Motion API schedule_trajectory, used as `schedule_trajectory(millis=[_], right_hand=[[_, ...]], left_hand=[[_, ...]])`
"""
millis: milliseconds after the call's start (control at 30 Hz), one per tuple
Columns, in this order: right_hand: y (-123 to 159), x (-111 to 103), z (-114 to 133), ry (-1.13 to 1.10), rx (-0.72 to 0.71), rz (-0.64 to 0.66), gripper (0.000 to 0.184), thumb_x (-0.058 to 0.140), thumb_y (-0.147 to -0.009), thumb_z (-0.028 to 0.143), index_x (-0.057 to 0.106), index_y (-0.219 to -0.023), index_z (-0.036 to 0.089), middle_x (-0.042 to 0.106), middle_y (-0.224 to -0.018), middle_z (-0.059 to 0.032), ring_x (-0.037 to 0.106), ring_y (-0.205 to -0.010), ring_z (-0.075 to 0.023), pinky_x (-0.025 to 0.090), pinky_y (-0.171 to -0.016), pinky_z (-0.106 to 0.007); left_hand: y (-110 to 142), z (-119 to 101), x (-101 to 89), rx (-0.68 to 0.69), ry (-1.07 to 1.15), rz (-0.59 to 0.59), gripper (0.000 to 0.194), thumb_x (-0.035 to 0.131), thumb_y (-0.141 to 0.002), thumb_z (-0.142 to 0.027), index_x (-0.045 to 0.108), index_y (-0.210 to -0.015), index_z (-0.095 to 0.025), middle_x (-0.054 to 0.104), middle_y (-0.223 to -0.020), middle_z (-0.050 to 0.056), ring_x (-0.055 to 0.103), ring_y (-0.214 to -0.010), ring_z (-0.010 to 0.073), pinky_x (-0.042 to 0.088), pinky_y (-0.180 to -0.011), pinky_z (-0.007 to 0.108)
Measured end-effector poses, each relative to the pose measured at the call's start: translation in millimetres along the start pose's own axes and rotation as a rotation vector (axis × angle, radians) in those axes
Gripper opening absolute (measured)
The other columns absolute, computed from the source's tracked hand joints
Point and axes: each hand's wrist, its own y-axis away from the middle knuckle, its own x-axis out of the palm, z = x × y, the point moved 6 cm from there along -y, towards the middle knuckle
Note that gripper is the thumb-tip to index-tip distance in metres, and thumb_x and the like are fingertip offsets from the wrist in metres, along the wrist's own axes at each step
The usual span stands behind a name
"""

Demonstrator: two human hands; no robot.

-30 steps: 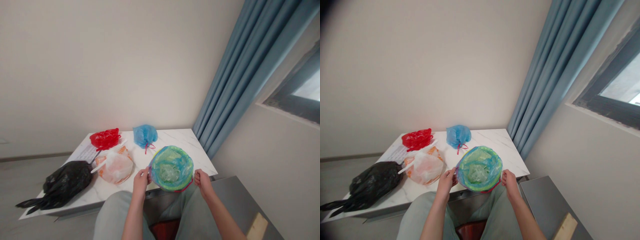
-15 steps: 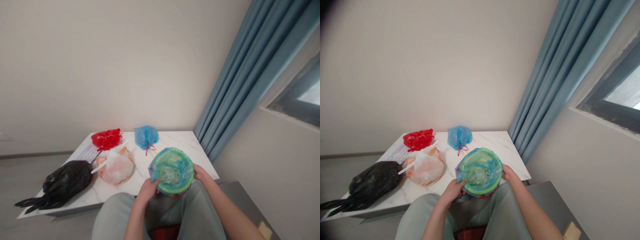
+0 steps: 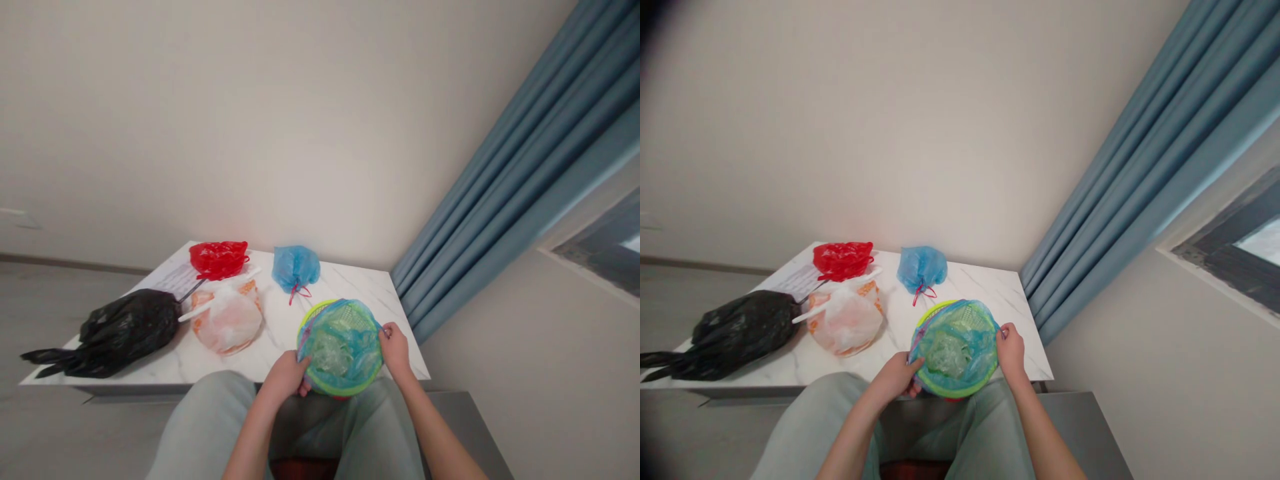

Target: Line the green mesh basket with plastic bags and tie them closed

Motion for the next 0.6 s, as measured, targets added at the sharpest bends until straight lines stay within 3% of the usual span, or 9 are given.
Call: schedule_trajectory(millis=[133,267,433,600], right_hand=[[18.0,12.1,30.4,0.052,-0.153,0.129,0.016,0.060,-0.074,0.030,0.060,-0.089,0.024,0.053,-0.059,0.0043,0.048,-0.056,-0.0168,0.029,-0.058,-0.027],[41.6,33.7,37.8,-0.162,-0.080,0.289,0.028,0.065,-0.074,0.035,0.056,-0.098,0.024,0.057,-0.067,0.0050,0.047,-0.051,-0.0133,0.034,-0.055,-0.025],[76.3,52.7,42.1,-0.429,0.045,0.510,0.043,0.071,-0.072,0.040,0.051,-0.106,0.023,0.064,-0.081,0.0012,0.058,-0.058,-0.0136,0.043,-0.057,-0.025],[101.5,49.3,46.7,-0.421,0.062,0.660,0.038,0.070,-0.075,0.040,0.055,-0.105,0.022,0.059,-0.066,0.0047,0.058,-0.060,-0.0142,0.044,-0.059,-0.026]], left_hand=[[0.4,-0.6,0.3,-0.027,0.045,-0.045,0.025,0.072,-0.070,-0.040,0.056,-0.067,-0.022,0.061,-0.044,0.008,0.057,-0.036,0.0264,0.039,-0.040,0.032],[-4.7,-4.5,-17.3,0.019,0.186,-0.245,0.032,0.075,-0.067,-0.034,0.055,-0.088,-0.021,0.060,-0.044,0.001,0.058,-0.038,0.0235,0.042,-0.044,0.030],[-3.0,-20.1,-34.9,0.316,0.533,-0.408,0.052,0.074,-0.071,-0.046,0.052,-0.110,-0.017,0.070,-0.063,0.004,0.069,-0.059,0.0213,0.054,-0.067,0.035],[6.0,-28.8,-34.9,0.451,0.672,-0.451,0.062,0.071,-0.078,-0.045,0.046,-0.128,-0.018,0.073,-0.099,0.011,0.070,-0.092,0.0211,0.052,-0.089,0.038]])
